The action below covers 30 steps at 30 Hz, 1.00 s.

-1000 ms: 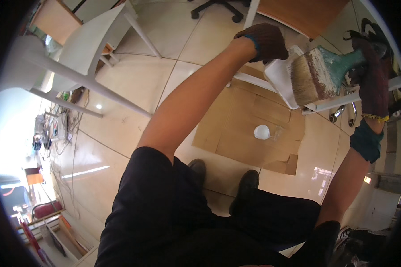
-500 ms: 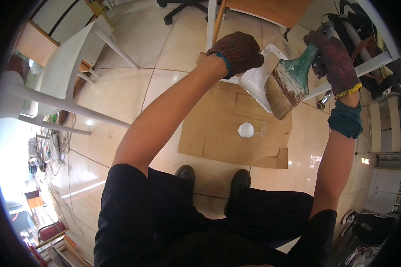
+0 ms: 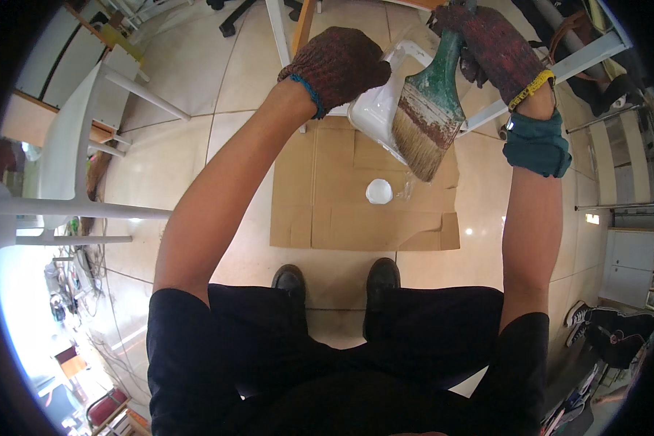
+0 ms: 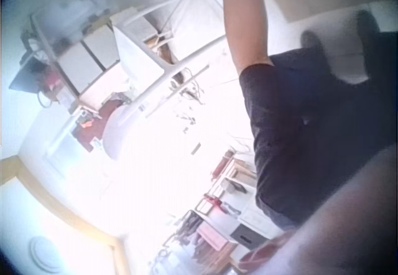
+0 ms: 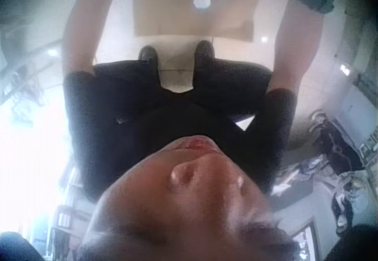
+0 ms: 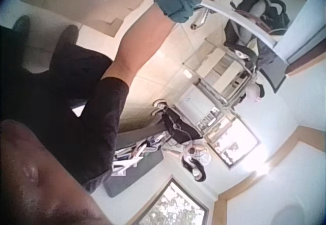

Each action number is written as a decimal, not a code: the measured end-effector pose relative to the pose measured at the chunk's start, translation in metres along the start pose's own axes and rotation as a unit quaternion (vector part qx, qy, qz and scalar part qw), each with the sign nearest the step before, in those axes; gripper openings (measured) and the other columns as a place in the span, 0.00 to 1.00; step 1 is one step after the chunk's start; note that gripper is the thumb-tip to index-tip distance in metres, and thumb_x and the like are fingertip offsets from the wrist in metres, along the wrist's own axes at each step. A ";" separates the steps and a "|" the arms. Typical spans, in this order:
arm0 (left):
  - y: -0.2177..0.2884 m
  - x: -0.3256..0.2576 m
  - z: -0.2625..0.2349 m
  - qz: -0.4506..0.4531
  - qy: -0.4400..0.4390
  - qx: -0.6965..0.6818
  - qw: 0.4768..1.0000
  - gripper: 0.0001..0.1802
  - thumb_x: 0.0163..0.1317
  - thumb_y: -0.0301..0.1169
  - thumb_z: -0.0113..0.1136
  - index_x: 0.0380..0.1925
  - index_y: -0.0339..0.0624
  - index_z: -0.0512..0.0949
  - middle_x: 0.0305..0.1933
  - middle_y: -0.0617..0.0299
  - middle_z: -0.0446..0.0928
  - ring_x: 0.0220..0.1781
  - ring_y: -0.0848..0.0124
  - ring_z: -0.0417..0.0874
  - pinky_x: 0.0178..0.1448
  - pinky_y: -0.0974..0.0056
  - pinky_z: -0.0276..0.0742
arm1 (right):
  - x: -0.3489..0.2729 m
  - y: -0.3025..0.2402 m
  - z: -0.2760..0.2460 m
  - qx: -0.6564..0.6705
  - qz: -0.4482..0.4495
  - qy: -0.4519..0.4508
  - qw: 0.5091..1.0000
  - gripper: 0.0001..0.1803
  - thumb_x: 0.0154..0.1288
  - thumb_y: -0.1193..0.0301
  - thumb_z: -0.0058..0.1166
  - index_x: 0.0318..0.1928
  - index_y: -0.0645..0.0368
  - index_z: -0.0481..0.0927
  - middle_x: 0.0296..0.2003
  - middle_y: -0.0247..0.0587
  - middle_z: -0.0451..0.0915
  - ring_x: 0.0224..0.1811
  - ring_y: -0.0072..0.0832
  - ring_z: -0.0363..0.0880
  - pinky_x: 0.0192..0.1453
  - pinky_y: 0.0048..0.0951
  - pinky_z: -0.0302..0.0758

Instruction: The person paints the white metal leg of a table using a paintbrush and a small paint container. They repeatedly dip the brush into the paint and apply it to the leg while sitting on the floor.

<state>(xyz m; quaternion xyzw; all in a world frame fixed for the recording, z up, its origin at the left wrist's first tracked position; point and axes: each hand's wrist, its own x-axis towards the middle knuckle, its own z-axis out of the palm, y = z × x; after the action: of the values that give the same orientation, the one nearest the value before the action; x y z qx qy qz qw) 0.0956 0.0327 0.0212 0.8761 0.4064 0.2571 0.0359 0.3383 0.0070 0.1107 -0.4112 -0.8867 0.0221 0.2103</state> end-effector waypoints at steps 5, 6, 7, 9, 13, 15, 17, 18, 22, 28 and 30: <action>0.014 0.005 -0.006 -0.019 -0.062 0.028 0.998 0.19 0.59 0.46 0.54 0.27 0.41 0.83 0.34 0.52 0.83 0.39 0.54 0.82 0.47 0.56 0.77 | 0.000 -0.006 -0.005 0.046 0.054 -0.034 0.997 0.16 0.72 0.69 0.40 0.54 0.56 0.76 0.41 0.44 0.76 0.27 0.25 0.78 0.30 0.26 0.75; 0.012 0.004 -0.003 0.005 -0.045 0.031 0.998 0.20 0.59 0.46 0.54 0.27 0.41 0.83 0.34 0.51 0.83 0.40 0.55 0.82 0.48 0.57 0.77 | -0.002 0.009 0.005 0.060 0.056 -0.025 0.996 0.16 0.71 0.69 0.39 0.55 0.53 0.76 0.37 0.40 0.75 0.24 0.21 0.74 0.26 0.23 0.71; 0.013 0.003 -0.004 -0.014 -0.047 0.022 0.999 0.20 0.59 0.47 0.54 0.27 0.41 0.83 0.34 0.51 0.83 0.40 0.55 0.82 0.48 0.57 0.77 | -0.001 0.015 0.009 0.075 0.059 -0.019 0.995 0.17 0.70 0.70 0.39 0.55 0.50 0.77 0.34 0.36 0.73 0.22 0.17 0.71 0.22 0.20 0.67; 0.018 0.001 -0.009 -0.051 -0.050 0.002 0.997 0.21 0.59 0.47 0.54 0.27 0.40 0.83 0.34 0.51 0.83 0.41 0.55 0.82 0.49 0.57 0.77 | -0.003 0.024 0.007 0.112 0.086 -0.003 0.990 0.16 0.70 0.69 0.40 0.53 0.50 0.78 0.34 0.36 0.74 0.21 0.17 0.70 0.21 0.20 0.67; 0.010 -0.003 -0.007 -0.038 -0.049 0.029 0.998 0.22 0.59 0.48 0.53 0.27 0.39 0.83 0.34 0.51 0.83 0.38 0.54 0.83 0.48 0.56 0.77 | 0.001 0.013 -0.006 0.164 0.198 0.007 0.966 0.15 0.69 0.67 0.41 0.51 0.51 0.79 0.33 0.36 0.75 0.20 0.16 0.70 0.21 0.20 0.67; 0.022 0.000 -0.017 -0.037 -0.066 0.049 0.996 0.22 0.58 0.48 0.54 0.27 0.39 0.83 0.33 0.51 0.83 0.37 0.54 0.83 0.47 0.56 0.78 | -0.005 0.031 -0.001 0.136 0.086 -0.003 0.987 0.16 0.70 0.70 0.39 0.52 0.51 0.78 0.33 0.35 0.75 0.21 0.16 0.70 0.22 0.19 0.67; 0.018 -0.001 -0.012 -0.056 -0.061 0.021 0.996 0.21 0.57 0.47 0.54 0.26 0.39 0.83 0.32 0.50 0.82 0.35 0.54 0.83 0.46 0.55 0.78 | -0.005 0.034 0.006 0.156 0.105 -0.017 0.982 0.17 0.70 0.73 0.39 0.53 0.50 0.77 0.34 0.35 0.75 0.21 0.16 0.70 0.22 0.19 0.67; 0.016 0.000 -0.009 -0.065 -0.059 0.007 0.996 0.21 0.57 0.47 0.54 0.26 0.39 0.83 0.32 0.50 0.82 0.35 0.53 0.83 0.46 0.55 0.78 | -0.005 0.034 0.010 0.182 0.096 -0.010 0.978 0.15 0.71 0.67 0.39 0.52 0.51 0.77 0.31 0.35 0.75 0.21 0.18 0.71 0.23 0.21 0.68; 0.013 0.005 0.002 -0.065 -0.064 0.026 0.995 0.20 0.56 0.46 0.54 0.25 0.40 0.83 0.31 0.50 0.82 0.35 0.53 0.83 0.46 0.55 0.77 | -0.006 0.042 0.023 0.245 0.079 -0.004 0.966 0.16 0.73 0.58 0.40 0.50 0.52 0.77 0.25 0.35 0.74 0.21 0.21 0.74 0.24 0.24 0.71; 0.015 0.002 0.005 -0.101 -0.048 -0.018 0.994 0.19 0.52 0.40 0.52 0.22 0.33 0.81 0.28 0.42 0.79 0.31 0.49 0.82 0.41 0.52 0.78 | -0.005 0.030 0.013 0.161 0.088 -0.015 0.983 0.16 0.69 0.71 0.40 0.52 0.50 0.77 0.33 0.37 0.74 0.23 0.19 0.72 0.24 0.22 0.70; 0.005 -0.001 0.010 -0.097 -0.057 -0.007 0.994 0.19 0.52 0.40 0.52 0.22 0.33 0.82 0.28 0.42 0.80 0.31 0.49 0.82 0.41 0.52 0.78 | -0.001 0.033 0.012 0.100 0.076 0.000 0.992 0.17 0.68 0.73 0.39 0.53 0.51 0.78 0.36 0.37 0.75 0.23 0.18 0.72 0.24 0.20 0.70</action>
<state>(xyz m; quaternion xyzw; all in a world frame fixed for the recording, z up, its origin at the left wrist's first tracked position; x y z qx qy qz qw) 0.1033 0.0305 0.0135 0.8456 0.4846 0.2052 0.0897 0.3579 0.0296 0.0918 -0.4543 -0.8463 0.1265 0.2476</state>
